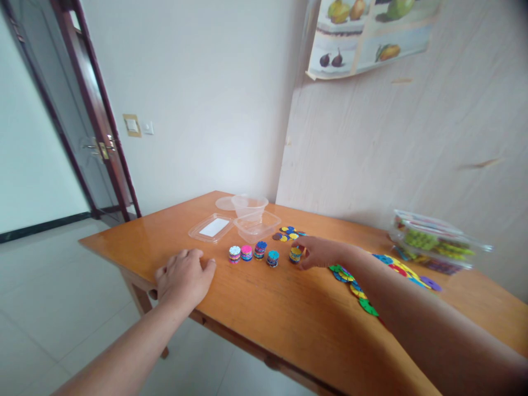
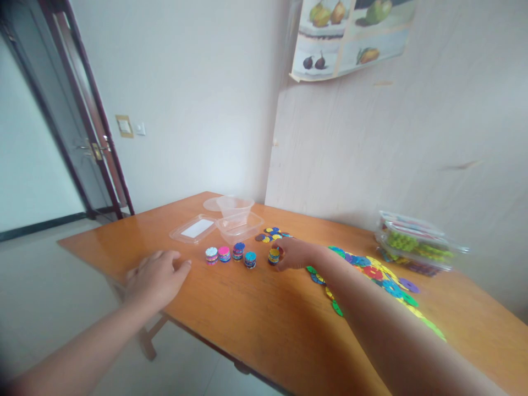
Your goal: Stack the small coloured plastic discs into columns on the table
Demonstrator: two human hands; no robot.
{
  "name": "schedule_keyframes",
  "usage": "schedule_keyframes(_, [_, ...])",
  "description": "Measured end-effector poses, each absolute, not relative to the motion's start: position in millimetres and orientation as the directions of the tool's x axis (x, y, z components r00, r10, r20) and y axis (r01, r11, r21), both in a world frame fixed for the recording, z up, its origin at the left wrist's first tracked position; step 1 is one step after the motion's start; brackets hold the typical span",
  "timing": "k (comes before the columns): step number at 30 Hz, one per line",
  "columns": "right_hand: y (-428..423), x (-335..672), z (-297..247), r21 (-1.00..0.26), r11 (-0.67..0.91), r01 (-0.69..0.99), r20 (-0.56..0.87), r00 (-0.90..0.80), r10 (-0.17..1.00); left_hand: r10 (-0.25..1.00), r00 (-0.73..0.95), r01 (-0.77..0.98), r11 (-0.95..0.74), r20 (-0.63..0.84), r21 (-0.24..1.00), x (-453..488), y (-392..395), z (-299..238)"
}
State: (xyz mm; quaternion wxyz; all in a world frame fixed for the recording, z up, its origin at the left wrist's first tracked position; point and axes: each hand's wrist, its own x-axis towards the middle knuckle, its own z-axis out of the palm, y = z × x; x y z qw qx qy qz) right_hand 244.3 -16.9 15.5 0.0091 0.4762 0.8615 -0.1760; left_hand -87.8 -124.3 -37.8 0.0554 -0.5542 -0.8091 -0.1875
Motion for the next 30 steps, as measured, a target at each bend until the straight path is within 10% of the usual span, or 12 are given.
schedule_keyframes(30, [-0.4, 237.2, 10.9, -0.036, 0.569, 0.822, -0.27, -0.556, 0.786, 0.879, -0.383, 0.916, 0.322, 0.284, 0.24, -85.6, -125.8, -35.1])
